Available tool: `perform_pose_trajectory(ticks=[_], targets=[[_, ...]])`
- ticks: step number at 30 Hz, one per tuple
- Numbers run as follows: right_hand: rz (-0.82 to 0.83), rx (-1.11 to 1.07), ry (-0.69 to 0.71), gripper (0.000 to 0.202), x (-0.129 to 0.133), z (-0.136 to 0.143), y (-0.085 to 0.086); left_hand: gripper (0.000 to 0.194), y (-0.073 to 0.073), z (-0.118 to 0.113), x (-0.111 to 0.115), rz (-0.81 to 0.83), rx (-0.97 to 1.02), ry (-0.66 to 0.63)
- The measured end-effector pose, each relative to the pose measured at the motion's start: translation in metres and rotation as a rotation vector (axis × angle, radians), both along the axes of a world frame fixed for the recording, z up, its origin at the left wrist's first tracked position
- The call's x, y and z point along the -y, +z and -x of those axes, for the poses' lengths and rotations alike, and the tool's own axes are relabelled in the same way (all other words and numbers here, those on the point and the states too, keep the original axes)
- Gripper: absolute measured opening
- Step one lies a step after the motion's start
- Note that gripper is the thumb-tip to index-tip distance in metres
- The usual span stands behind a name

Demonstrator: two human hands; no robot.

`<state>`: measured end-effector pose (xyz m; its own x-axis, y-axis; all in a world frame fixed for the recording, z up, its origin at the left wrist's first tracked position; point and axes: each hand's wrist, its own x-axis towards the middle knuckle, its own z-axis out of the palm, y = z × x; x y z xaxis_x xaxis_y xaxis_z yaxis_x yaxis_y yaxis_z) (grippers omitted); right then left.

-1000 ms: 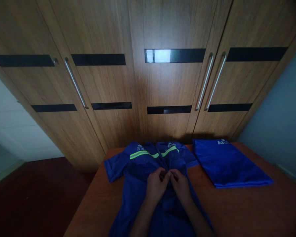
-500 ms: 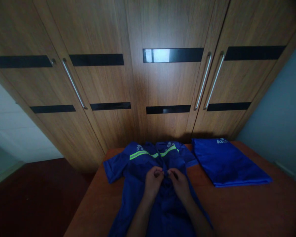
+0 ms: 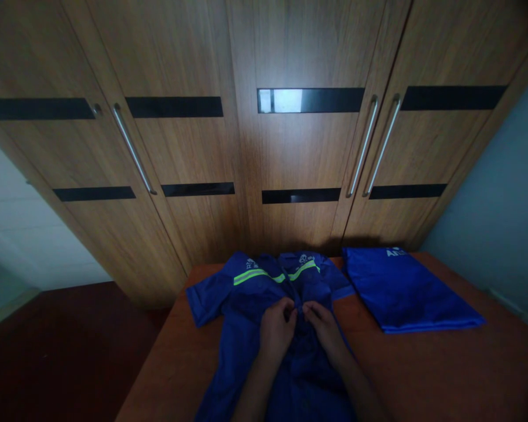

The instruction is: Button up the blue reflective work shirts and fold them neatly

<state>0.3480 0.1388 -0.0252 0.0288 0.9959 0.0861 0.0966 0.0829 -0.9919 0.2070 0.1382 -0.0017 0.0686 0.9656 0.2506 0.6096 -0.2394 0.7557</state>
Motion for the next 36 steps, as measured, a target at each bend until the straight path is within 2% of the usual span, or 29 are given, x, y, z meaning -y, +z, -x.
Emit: perform_pose_trajectory(ticks=[6,10,12,17,22,25,30,33,36], targets=[[-0.004,0.053,0.026,0.029,-0.004,-0.008,-0.004,0.009,0.0,0.003,-0.001,0.136,-0.057,-0.056],[0.005,0.053,0.029,0.032,-0.006,-0.014,-0.004,0.021,0.002,0.005,0.0,0.171,0.005,-0.092],[0.012,0.04,0.02,0.033,-0.007,-0.015,-0.003,0.024,0.004,0.006,0.0,0.181,0.066,-0.128],[0.018,-0.024,0.015,0.034,-0.009,-0.016,0.007,0.016,0.002,0.007,-0.006,0.243,0.3,-0.221],[-0.029,-0.047,0.041,0.038,0.002,-0.017,0.009,0.02,0.01,0.013,-0.02,0.321,0.544,-0.185],[-0.093,0.129,0.027,0.042,0.018,-0.017,-0.001,0.029,0.024,0.02,-0.028,0.346,0.662,-0.182],[-0.205,0.602,-0.026,0.046,0.044,-0.024,-0.024,0.035,0.039,0.021,-0.034,0.372,0.754,-0.188],[-0.251,0.782,-0.035,0.045,0.056,-0.032,-0.032,0.032,0.035,0.016,-0.031,0.383,0.735,-0.202],[-0.257,0.889,-0.003,0.045,0.066,-0.041,-0.03,0.024,0.022,0.01,-0.023,0.381,0.663,-0.213]])
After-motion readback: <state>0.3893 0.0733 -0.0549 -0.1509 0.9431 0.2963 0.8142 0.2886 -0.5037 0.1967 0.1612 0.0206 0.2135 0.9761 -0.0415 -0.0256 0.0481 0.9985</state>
